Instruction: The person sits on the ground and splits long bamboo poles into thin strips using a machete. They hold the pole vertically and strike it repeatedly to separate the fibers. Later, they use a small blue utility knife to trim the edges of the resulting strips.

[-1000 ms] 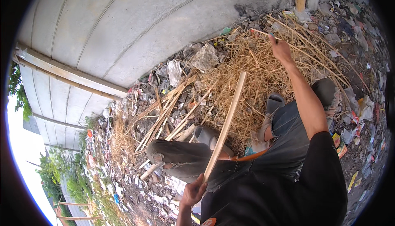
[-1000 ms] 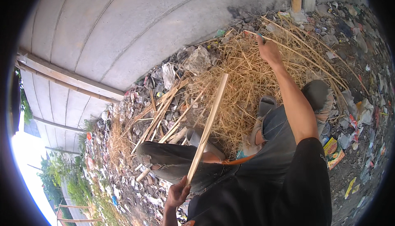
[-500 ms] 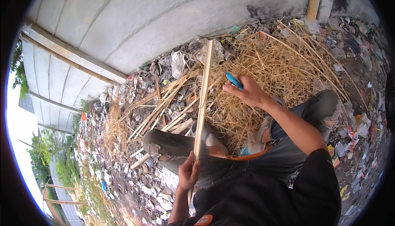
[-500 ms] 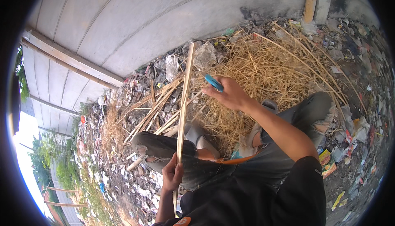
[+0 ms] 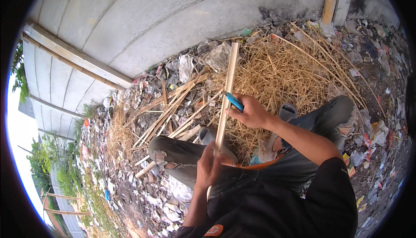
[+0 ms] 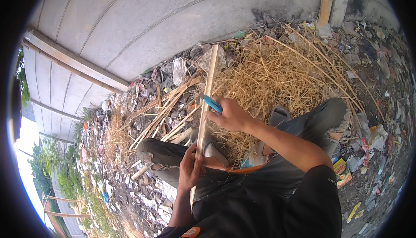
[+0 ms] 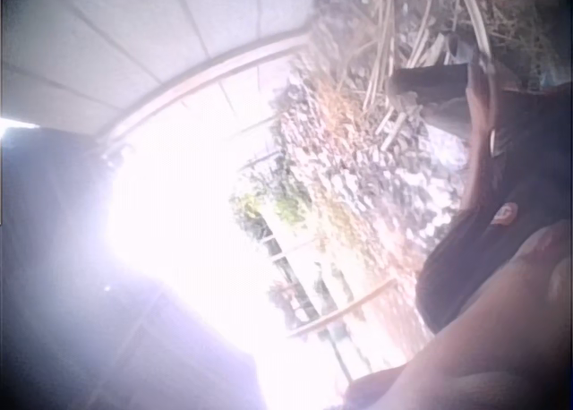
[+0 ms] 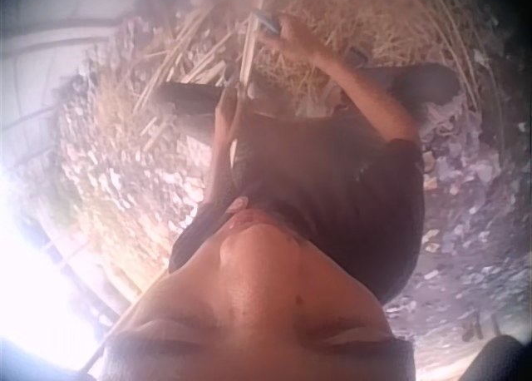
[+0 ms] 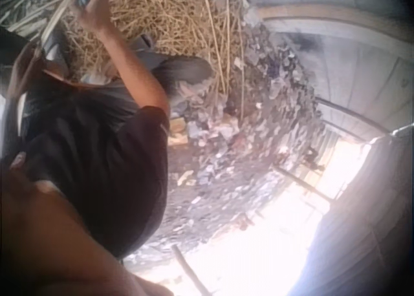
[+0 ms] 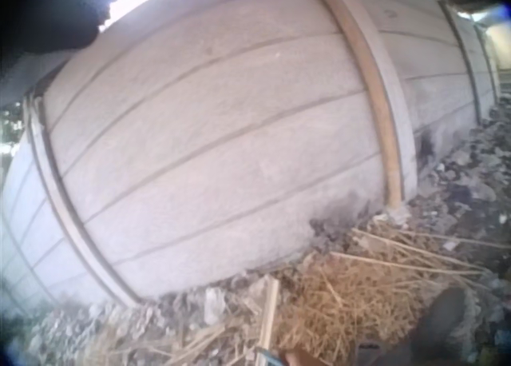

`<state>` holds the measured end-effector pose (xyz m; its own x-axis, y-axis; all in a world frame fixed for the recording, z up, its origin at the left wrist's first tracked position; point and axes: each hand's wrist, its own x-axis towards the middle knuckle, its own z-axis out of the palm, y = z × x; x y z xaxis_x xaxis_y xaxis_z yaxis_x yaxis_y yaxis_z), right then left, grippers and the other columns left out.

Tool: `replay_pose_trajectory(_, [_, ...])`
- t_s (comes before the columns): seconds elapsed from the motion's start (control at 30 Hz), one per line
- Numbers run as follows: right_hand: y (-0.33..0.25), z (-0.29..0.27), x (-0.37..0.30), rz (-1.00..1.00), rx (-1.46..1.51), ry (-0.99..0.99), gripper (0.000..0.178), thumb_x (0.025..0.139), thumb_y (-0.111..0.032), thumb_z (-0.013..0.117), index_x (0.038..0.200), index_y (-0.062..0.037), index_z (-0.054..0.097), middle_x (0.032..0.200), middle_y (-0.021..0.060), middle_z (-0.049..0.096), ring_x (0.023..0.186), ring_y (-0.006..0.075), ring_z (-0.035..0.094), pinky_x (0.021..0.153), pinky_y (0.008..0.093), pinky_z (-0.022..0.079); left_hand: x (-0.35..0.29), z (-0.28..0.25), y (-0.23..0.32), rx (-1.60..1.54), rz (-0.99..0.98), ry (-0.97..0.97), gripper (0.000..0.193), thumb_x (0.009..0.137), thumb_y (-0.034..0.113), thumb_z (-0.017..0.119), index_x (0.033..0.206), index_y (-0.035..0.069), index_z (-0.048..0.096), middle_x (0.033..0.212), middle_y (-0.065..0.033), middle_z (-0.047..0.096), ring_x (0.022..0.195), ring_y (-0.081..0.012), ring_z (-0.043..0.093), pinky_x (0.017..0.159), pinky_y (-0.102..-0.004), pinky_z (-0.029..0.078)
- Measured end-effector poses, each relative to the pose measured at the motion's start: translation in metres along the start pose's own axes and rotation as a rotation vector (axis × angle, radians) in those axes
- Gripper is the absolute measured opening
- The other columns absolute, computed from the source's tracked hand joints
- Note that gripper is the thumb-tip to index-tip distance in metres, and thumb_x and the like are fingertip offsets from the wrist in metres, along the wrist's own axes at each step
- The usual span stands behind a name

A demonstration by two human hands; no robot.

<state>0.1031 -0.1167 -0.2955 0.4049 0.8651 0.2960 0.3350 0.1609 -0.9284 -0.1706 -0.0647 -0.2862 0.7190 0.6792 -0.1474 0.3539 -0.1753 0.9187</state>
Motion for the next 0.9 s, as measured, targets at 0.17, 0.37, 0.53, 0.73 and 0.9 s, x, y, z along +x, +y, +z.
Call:
replay_pose_trajectory(0.17, [-0.001, 0.001, -0.010, 0.034, -0.318, -0.085, 0.047, 0.097, -0.052, 0.061, 0.088, -0.0052, 0.062, 0.058, 0.0069, 0.054, 0.051, 0.0211, 0.058, 0.052, 0.0378, 0.046, 0.029, 0.013, 0.000, 0.223, 0.069, 0.259, 0.038, 0.102, 0.013, 0.061, 0.133, -0.007, 0.060, 0.070, -0.0021, 0.064, 0.063, -0.0053, 0.057, 0.058, -0.0235, 0.047])
replay_pose_trajectory(0.37, [-0.010, 0.013, -0.034, -0.029, -0.465, -0.222, 0.062, 0.099, -0.062, 0.048, 0.093, -0.0034, 0.067, 0.055, 0.0163, 0.059, 0.054, 0.0369, 0.064, 0.052, 0.0473, 0.050, 0.039, 0.003, 0.001, 0.285, 0.061, 0.389, 0.037, 0.097, 0.018, 0.067, 0.127, -0.004, 0.066, 0.061, -0.0115, 0.063, 0.059, -0.0065, 0.056, 0.055, -0.0283, 0.048])
replay_pose_trajectory(0.53, [-0.004, 0.039, -0.043, -0.016, -0.438, -0.255, 0.062, 0.101, -0.062, 0.046, 0.092, -0.0047, 0.068, 0.052, 0.0158, 0.058, 0.051, 0.0370, 0.063, 0.050, 0.0479, 0.049, 0.038, 0.003, -0.003, 0.283, 0.040, 0.386, 0.036, 0.095, 0.015, 0.070, 0.125, -0.005, 0.067, 0.064, -0.0149, 0.064, 0.062, -0.0058, 0.057, 0.057, -0.0285, 0.048])
replay_pose_trajectory(0.73, [0.009, 0.035, -0.033, 0.030, -0.568, -0.259, 0.064, 0.102, -0.061, 0.044, 0.089, -0.0042, 0.069, 0.049, 0.0137, 0.056, 0.045, 0.0323, 0.060, 0.046, 0.0459, 0.048, 0.036, 0.012, -0.010, 0.331, 0.115, 0.366, 0.033, 0.094, 0.013, 0.072, 0.121, -0.005, 0.069, 0.071, -0.0220, 0.066, 0.064, -0.0095, 0.062, 0.059, -0.0305, 0.050])
replay_pose_trajectory(0.9, [0.032, 0.022, -0.007, 0.197, -0.583, -0.160, 0.066, 0.104, -0.059, 0.042, 0.074, -0.0041, 0.065, 0.048, 0.0114, 0.055, 0.043, 0.0275, 0.058, 0.042, 0.0437, 0.046, 0.031, 0.003, -0.003, 0.427, 0.066, 0.258, 0.031, 0.096, 0.015, 0.069, 0.120, -0.004, 0.068, 0.072, -0.0242, 0.065, 0.061, -0.0195, 0.067, 0.060, -0.0331, 0.051])
